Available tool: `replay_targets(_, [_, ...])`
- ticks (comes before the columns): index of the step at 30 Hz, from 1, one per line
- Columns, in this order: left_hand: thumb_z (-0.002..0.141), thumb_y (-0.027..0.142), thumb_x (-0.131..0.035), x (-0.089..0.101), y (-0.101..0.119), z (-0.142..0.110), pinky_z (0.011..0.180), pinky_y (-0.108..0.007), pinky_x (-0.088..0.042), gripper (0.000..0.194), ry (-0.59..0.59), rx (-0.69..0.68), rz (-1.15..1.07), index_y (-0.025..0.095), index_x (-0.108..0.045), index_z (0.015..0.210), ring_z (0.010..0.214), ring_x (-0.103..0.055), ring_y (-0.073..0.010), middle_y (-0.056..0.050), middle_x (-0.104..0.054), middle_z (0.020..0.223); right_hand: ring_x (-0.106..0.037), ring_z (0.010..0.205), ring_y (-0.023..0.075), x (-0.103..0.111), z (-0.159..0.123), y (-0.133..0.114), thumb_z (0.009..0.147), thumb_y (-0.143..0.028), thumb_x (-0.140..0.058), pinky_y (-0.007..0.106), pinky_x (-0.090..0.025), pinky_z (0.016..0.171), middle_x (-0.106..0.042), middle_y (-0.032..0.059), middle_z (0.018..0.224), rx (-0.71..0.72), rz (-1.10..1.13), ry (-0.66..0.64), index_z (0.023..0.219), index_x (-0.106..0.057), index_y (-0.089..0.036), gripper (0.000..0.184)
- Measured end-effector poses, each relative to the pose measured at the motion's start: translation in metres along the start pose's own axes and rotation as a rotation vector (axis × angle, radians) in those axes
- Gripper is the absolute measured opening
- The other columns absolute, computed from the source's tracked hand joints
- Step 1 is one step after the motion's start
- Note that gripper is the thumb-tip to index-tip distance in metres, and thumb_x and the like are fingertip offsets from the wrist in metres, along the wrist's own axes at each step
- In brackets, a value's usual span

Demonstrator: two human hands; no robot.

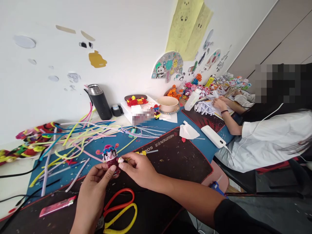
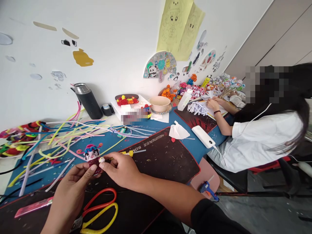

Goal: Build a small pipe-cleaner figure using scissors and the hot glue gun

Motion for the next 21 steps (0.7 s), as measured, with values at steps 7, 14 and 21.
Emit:
replay_targets(7, [0.062,0.059,-0.103,-0.0002,-0.0021,-0.0006,0.076,-0.029,-0.062,0.059,-0.002,0.000,0.002,0.023,-0.069,0.095,0.078,-0.075,-0.0202,0.000,-0.080,0.090,-0.043,0.059,0.0119,-0.0009,-0.0003,0.0015,0.101,-0.042,-0.072,0.026,-0.032,0.056,-0.052,-0.0065,0.065,-0.027,0.015,0.009,0.112,-0.077,-0.016,0.029])
replay_targets(14, [0.067,0.059,-0.100,-0.0007,-0.0022,-0.0005,0.078,-0.031,-0.061,0.055,-0.013,-0.042,0.028,0.023,-0.069,0.095,0.080,-0.075,-0.0203,-0.001,-0.080,0.092,-0.043,0.060,0.0122,-0.0029,-0.0009,0.0031,0.101,-0.042,-0.071,0.026,-0.031,0.056,-0.054,-0.0052,0.067,-0.052,0.057,-0.003,0.109,-0.076,-0.017,0.027])
replay_targets(21, [0.066,0.060,-0.100,-0.0003,-0.0030,0.0000,0.077,-0.031,-0.061,0.057,-0.012,-0.030,0.040,0.023,-0.068,0.097,0.079,-0.074,-0.0205,-0.001,-0.079,0.092,-0.041,0.060,0.0119,-0.0031,-0.0014,0.0036,0.102,-0.041,-0.070,0.026,-0.028,0.056,-0.051,-0.0055,0.067,-0.046,0.066,-0.005,0.105,-0.074,-0.018,0.024])
Point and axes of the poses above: each hand's wrist, its own z-axis towards the middle knuckle, its own x-axis out of the back of the hand, y = z × x, the point moved 6 cm from there along z, towards the middle knuckle
